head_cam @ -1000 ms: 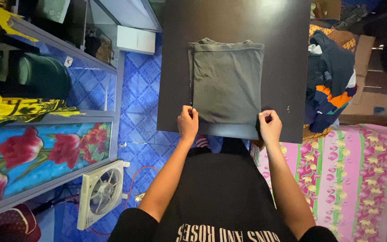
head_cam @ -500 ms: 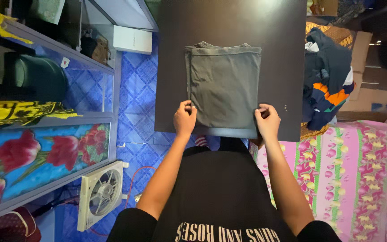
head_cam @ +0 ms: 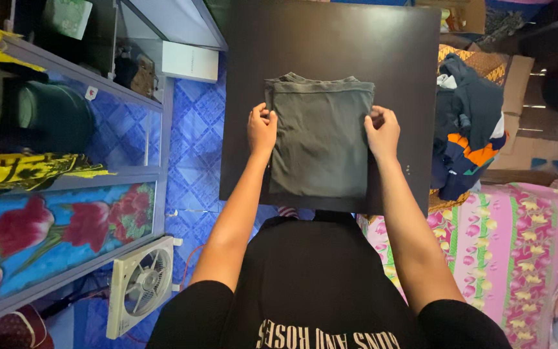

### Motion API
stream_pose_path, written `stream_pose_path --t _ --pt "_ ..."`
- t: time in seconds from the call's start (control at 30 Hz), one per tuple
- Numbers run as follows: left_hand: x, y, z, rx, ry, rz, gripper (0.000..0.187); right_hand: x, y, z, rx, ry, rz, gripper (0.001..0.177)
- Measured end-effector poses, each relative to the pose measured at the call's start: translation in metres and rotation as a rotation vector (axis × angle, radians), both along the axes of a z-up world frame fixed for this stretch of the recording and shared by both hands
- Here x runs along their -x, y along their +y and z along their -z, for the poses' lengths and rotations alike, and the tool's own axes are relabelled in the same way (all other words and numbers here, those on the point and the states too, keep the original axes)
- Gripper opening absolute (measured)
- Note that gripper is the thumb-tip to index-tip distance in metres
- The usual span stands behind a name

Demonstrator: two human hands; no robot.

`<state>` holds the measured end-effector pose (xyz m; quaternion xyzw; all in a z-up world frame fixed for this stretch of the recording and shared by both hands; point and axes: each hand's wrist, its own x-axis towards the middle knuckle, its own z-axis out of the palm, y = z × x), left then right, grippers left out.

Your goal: The person folds a black t-shirt on a dark table and then places it into a storage shelf.

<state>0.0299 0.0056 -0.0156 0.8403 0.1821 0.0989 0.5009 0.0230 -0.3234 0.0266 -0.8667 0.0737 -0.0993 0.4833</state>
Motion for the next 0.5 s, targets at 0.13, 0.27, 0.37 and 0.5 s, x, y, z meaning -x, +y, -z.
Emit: stream_pose_path --t 0.13,0.27,0.37,0.5 --pt "-0.032 0.002 0.015 -0.068 -0.002 0.001 0.042 -0.031 0.001 0.008 -0.020 -0.017 0.013 0.028" --pt "-0.052 -0.002 0.006 -0.215 -0.010 -0.024 0.040 -0.051 0.002 0.013 -0.006 0.031 0.038 0.030" --pt "-0.064 -0.005 -0.002 -0.109 0.094 -0.054 0.035 -0.063 0.005 0.015 -0.079 0.105 0.100 0.026" --pt "-0.076 -0.004 0.004 -0.101 -0.044 0.008 0.021 -0.069 0.008 0.013 0.019 0.108 0.119 0.014"
